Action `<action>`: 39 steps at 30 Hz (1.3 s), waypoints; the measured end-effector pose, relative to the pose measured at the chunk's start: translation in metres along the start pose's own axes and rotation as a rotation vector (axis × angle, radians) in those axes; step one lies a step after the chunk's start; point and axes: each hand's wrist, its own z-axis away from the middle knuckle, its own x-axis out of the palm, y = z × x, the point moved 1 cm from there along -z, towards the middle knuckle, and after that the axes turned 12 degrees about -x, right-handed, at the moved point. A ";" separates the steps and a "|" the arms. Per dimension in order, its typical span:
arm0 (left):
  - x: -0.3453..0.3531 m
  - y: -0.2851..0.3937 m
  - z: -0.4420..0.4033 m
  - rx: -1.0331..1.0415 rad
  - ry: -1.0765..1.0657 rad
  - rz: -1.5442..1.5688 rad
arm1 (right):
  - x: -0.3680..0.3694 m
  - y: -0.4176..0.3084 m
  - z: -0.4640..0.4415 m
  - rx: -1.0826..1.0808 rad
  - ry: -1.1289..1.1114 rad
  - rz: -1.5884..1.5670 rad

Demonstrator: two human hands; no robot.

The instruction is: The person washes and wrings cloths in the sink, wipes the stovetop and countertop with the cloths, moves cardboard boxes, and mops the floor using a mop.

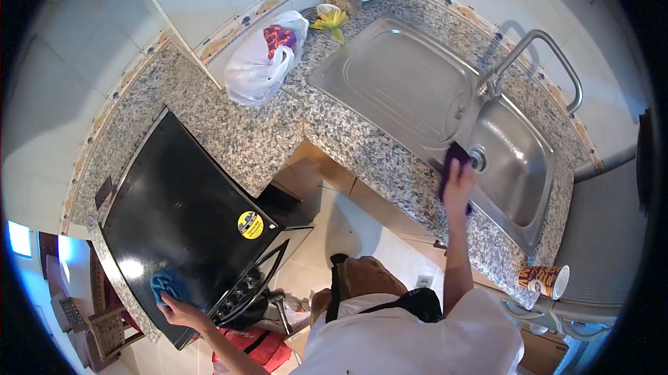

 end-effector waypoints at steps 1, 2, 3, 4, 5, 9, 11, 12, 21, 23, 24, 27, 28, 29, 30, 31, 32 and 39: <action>0.010 0.051 0.019 -0.075 0.000 0.146 | 0.027 -0.008 -0.010 -0.140 0.039 -0.053; 0.013 0.072 0.025 -0.069 0.009 0.149 | 0.058 -0.019 -0.022 -0.151 0.005 -0.033; 0.018 0.087 0.028 -0.099 -0.069 0.221 | 0.092 -0.033 -0.037 -0.190 -0.061 -0.104; 0.022 0.100 0.033 -0.127 -0.148 0.293 | 0.126 -0.045 -0.054 -0.401 -0.136 0.013; 0.026 0.113 0.040 -0.117 -0.192 0.309 | 0.168 -0.051 -0.066 -0.487 -0.263 0.039; 0.031 0.141 0.065 -0.037 -0.369 0.275 | 0.285 -0.067 -0.091 -0.850 -0.488 0.220; 0.022 0.138 0.074 -0.053 -0.396 0.254 | 0.310 -0.050 -0.144 -0.238 -0.763 0.067; 0.019 0.134 0.076 -0.066 -0.418 0.251 | 0.332 -0.026 -0.162 -0.330 -0.578 0.205; -0.001 0.081 0.097 -0.434 -0.439 0.279 | 0.284 -0.092 -0.070 -0.860 -0.957 0.212; 0.005 0.091 0.099 -0.419 -0.471 0.261 | 0.273 -0.086 -0.060 -0.906 -0.892 0.016; 0.007 0.097 0.099 -0.416 -0.477 0.264 | 0.274 -0.076 -0.069 -0.910 -0.825 -0.033; 0.010 0.116 0.103 -0.350 -0.629 0.336 | 0.273 -0.077 -0.110 -0.892 -0.728 0.200; 0.010 0.123 0.106 -0.323 -0.677 0.339 | 0.294 -0.056 -0.134 -0.719 -0.674 0.233; 0.012 0.129 0.107 -0.288 -0.720 0.348 | 0.320 -0.028 -0.158 -0.550 -0.610 0.256; 0.009 0.130 0.107 -0.235 -0.726 0.331 | 0.328 -0.003 -0.176 -0.476 -0.595 0.286; 0.004 0.123 0.107 -0.243 -0.715 0.345 | 0.331 0.012 -0.183 -0.399 -0.587 0.318; 0.000 0.116 0.109 -0.263 -0.707 0.358 | 0.321 0.002 -0.181 -0.350 -0.587 0.319; 0.001 0.103 0.138 -0.478 -0.914 0.406 | 0.229 -0.068 -0.063 -0.852 -0.717 0.273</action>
